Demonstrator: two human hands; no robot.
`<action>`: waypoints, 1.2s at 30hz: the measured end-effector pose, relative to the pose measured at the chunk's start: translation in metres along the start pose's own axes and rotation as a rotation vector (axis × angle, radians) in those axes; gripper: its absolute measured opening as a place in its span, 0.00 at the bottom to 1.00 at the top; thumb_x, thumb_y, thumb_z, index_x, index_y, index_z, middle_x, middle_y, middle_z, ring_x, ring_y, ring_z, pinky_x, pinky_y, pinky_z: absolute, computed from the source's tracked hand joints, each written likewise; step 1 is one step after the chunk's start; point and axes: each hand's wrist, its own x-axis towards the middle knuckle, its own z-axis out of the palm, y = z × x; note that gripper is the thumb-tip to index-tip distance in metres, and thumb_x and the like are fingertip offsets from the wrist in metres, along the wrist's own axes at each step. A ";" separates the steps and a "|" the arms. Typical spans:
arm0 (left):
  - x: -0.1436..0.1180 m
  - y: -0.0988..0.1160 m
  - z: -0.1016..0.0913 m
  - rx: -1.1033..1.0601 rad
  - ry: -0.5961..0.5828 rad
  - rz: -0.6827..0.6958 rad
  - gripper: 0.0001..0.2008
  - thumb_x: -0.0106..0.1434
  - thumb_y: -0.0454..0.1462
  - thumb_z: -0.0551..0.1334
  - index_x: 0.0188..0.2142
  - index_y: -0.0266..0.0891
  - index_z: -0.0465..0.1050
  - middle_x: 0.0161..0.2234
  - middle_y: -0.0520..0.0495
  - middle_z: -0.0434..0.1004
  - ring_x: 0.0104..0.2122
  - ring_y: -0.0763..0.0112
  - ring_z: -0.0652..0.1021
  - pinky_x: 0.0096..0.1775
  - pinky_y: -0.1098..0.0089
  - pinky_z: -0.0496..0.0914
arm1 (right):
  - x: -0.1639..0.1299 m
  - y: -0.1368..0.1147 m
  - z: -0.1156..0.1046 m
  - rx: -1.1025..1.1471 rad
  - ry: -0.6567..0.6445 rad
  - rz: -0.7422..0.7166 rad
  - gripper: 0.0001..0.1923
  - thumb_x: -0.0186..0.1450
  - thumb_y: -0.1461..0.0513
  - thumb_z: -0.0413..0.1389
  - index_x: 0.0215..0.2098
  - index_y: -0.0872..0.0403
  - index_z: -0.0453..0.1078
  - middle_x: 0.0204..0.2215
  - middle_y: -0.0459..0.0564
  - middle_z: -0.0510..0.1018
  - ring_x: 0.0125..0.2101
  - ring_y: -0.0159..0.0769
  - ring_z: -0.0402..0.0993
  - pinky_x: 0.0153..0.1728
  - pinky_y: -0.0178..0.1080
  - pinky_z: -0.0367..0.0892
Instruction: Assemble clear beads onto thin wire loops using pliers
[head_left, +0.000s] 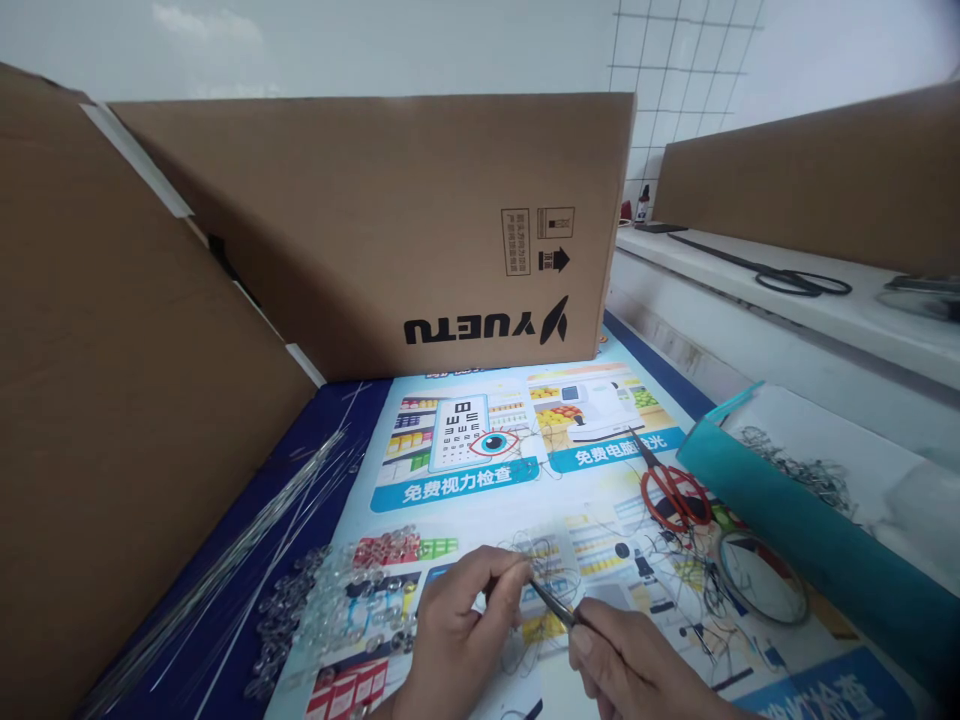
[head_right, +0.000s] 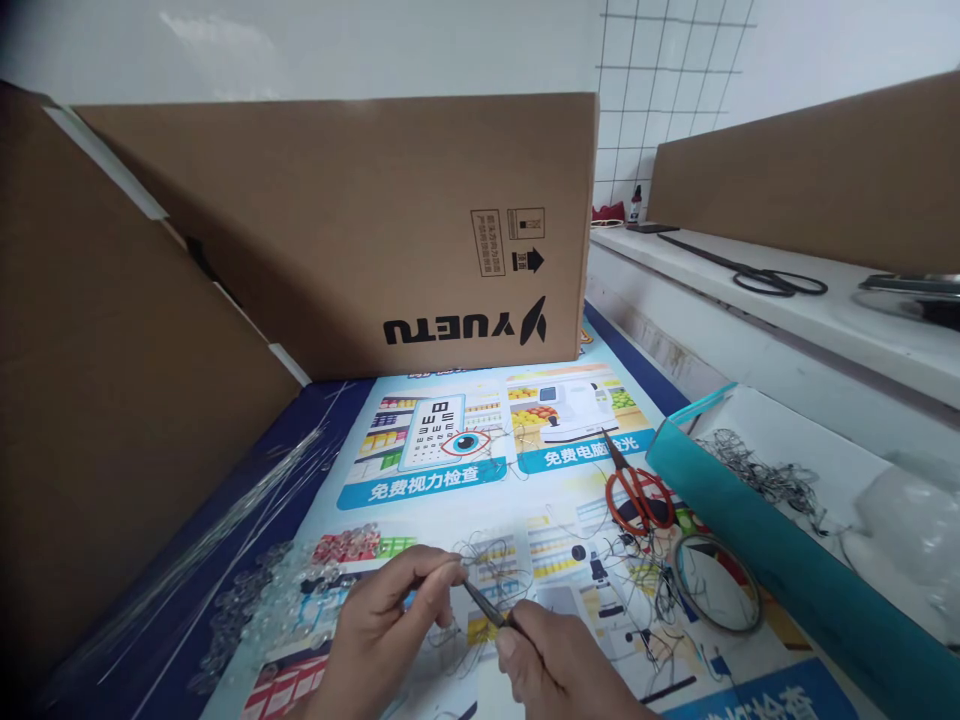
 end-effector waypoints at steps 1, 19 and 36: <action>0.000 0.000 0.000 0.008 0.003 0.013 0.08 0.63 0.36 0.56 0.30 0.38 0.73 0.20 0.52 0.73 0.21 0.74 0.73 0.27 0.75 0.67 | 0.000 0.000 0.000 0.005 0.008 0.002 0.25 0.65 0.42 0.37 0.28 0.53 0.57 0.23 0.44 0.63 0.23 0.30 0.62 0.26 0.33 0.59; -0.004 -0.005 0.003 0.061 -0.005 0.087 0.07 0.63 0.34 0.56 0.33 0.38 0.72 0.19 0.53 0.71 0.21 0.74 0.73 0.27 0.74 0.67 | 0.005 0.004 -0.004 -0.215 0.014 -0.110 0.23 0.67 0.45 0.36 0.28 0.52 0.59 0.22 0.46 0.67 0.23 0.33 0.64 0.24 0.33 0.55; 0.002 -0.004 0.001 -0.090 0.034 -0.169 0.10 0.63 0.39 0.56 0.28 0.37 0.71 0.18 0.54 0.71 0.18 0.76 0.71 0.26 0.75 0.67 | -0.001 0.003 0.004 -0.208 0.049 -0.046 0.25 0.66 0.43 0.34 0.29 0.52 0.57 0.22 0.45 0.64 0.23 0.31 0.63 0.25 0.33 0.57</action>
